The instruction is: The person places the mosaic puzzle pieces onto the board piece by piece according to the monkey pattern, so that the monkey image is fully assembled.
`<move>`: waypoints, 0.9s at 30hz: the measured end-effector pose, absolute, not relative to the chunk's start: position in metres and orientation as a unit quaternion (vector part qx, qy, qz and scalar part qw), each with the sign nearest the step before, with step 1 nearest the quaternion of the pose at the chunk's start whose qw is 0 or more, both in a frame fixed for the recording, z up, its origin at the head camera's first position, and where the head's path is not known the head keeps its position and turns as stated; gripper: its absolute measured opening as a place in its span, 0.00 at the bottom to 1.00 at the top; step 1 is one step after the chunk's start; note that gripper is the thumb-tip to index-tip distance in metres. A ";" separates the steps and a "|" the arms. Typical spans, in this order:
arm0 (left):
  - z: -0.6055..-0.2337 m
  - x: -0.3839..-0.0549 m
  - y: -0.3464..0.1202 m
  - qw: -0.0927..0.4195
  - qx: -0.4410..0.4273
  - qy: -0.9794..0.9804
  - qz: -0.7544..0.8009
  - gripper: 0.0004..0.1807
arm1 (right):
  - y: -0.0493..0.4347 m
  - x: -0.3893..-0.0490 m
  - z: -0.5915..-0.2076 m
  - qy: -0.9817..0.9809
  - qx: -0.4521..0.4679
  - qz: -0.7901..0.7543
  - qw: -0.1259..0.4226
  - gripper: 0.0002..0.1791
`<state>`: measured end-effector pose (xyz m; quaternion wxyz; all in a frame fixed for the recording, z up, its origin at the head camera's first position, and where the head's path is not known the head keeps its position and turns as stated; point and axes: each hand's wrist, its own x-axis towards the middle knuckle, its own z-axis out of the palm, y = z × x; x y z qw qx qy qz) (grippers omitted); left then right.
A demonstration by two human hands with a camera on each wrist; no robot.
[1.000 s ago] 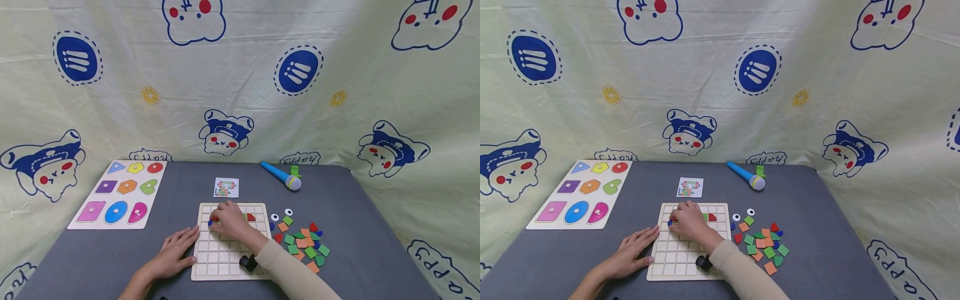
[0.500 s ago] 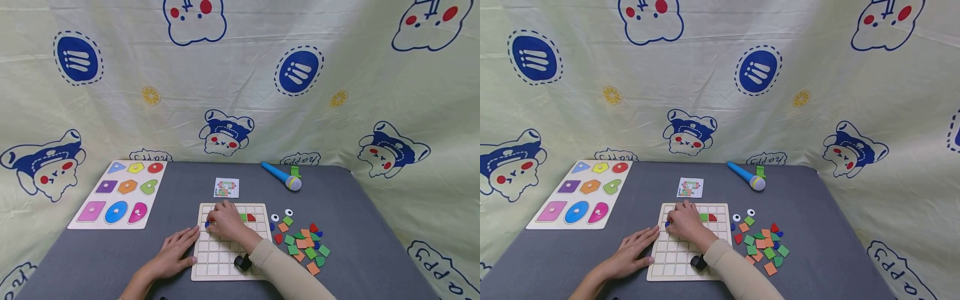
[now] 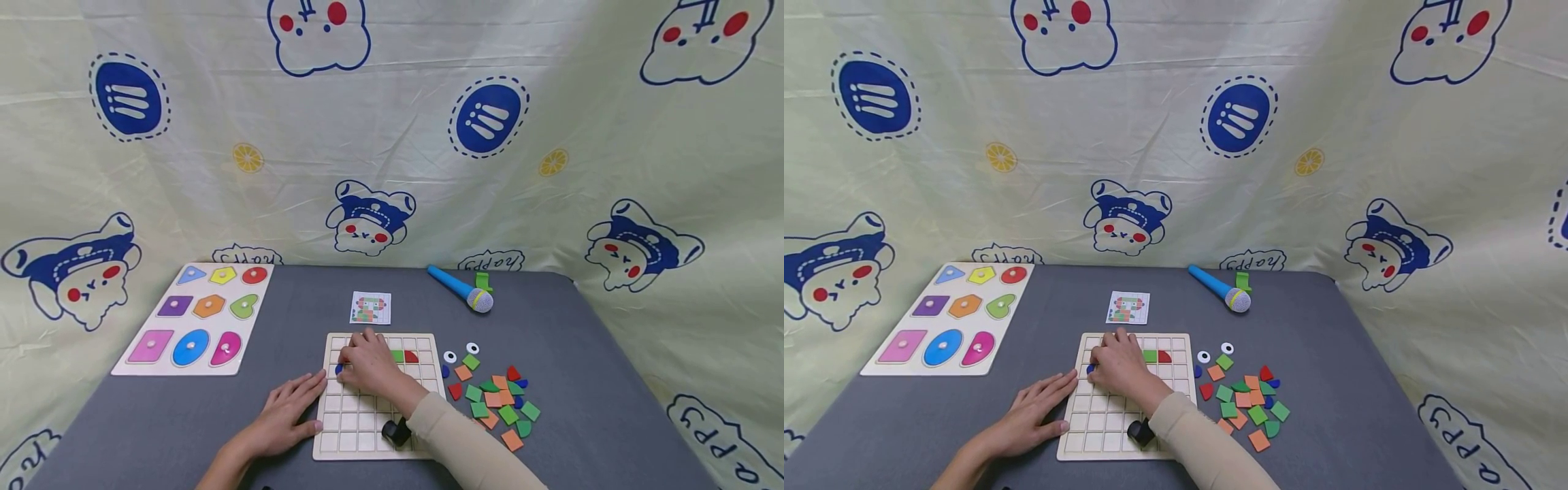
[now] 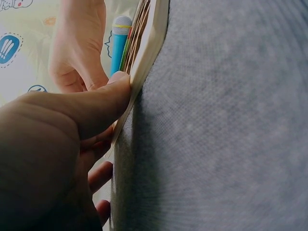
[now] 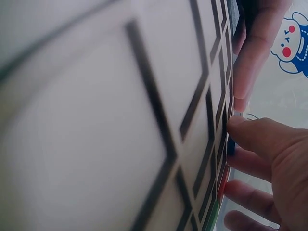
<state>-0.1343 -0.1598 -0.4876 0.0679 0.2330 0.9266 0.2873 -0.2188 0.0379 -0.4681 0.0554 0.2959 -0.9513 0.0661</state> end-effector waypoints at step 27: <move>-0.485 -0.132 -0.158 0.057 0.240 0.926 0.284 0.37 | 0.060 -0.205 -0.447 -0.951 0.272 0.134 0.062 0.11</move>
